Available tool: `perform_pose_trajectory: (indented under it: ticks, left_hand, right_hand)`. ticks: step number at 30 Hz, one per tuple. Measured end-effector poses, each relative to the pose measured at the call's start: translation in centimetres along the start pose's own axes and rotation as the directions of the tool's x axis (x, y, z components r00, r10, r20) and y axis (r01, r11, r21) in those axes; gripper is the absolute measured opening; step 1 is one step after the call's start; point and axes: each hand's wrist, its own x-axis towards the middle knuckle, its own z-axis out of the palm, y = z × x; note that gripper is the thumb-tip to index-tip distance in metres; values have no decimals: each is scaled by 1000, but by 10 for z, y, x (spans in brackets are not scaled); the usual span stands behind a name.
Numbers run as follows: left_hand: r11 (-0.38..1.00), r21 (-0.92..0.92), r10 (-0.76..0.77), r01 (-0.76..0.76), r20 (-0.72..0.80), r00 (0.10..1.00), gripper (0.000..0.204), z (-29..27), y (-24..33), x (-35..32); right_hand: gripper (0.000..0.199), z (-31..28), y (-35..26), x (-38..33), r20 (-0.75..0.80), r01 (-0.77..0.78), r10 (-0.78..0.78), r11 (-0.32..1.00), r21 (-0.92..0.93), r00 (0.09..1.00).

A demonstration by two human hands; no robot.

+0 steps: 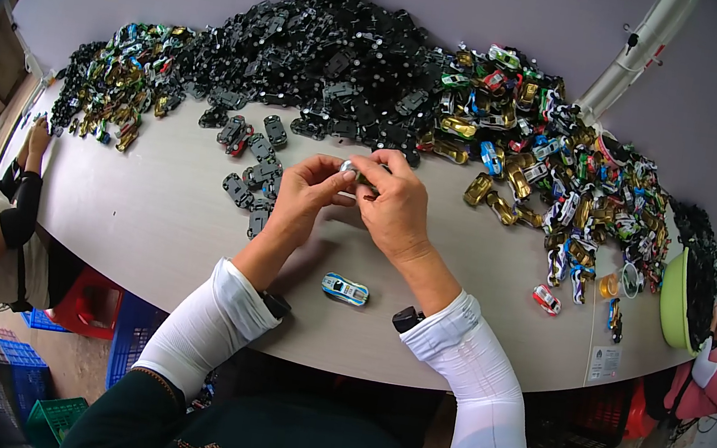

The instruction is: Assembling and sorting plastic components for small toy cars on a manufacturing workbench.

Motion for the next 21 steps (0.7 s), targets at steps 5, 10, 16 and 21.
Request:
perform_pose_trajectory:
  ticks: [5,10,16,21]
  left_hand:
    - [976,-194,77,-99,-117,990,18,-4,-5,3]
    - [996,-4,85,-85,47,995,21,-2,-10,3]
    - [996,-50,74,-72,34,997,24,-6,6,3]
    - [986,-166,5,8,73,997,22,-14,0,6]
  right_hand:
    - [34,6,10,0,-83,-261,273,957,129,959]
    - [28,6,12,2,69,-393,424,749,533,903]
    - [28,0,-9,4,50,-221,216,925,311,975]
    - [30,0,-12,3,-19,-80,85,980,180,996]
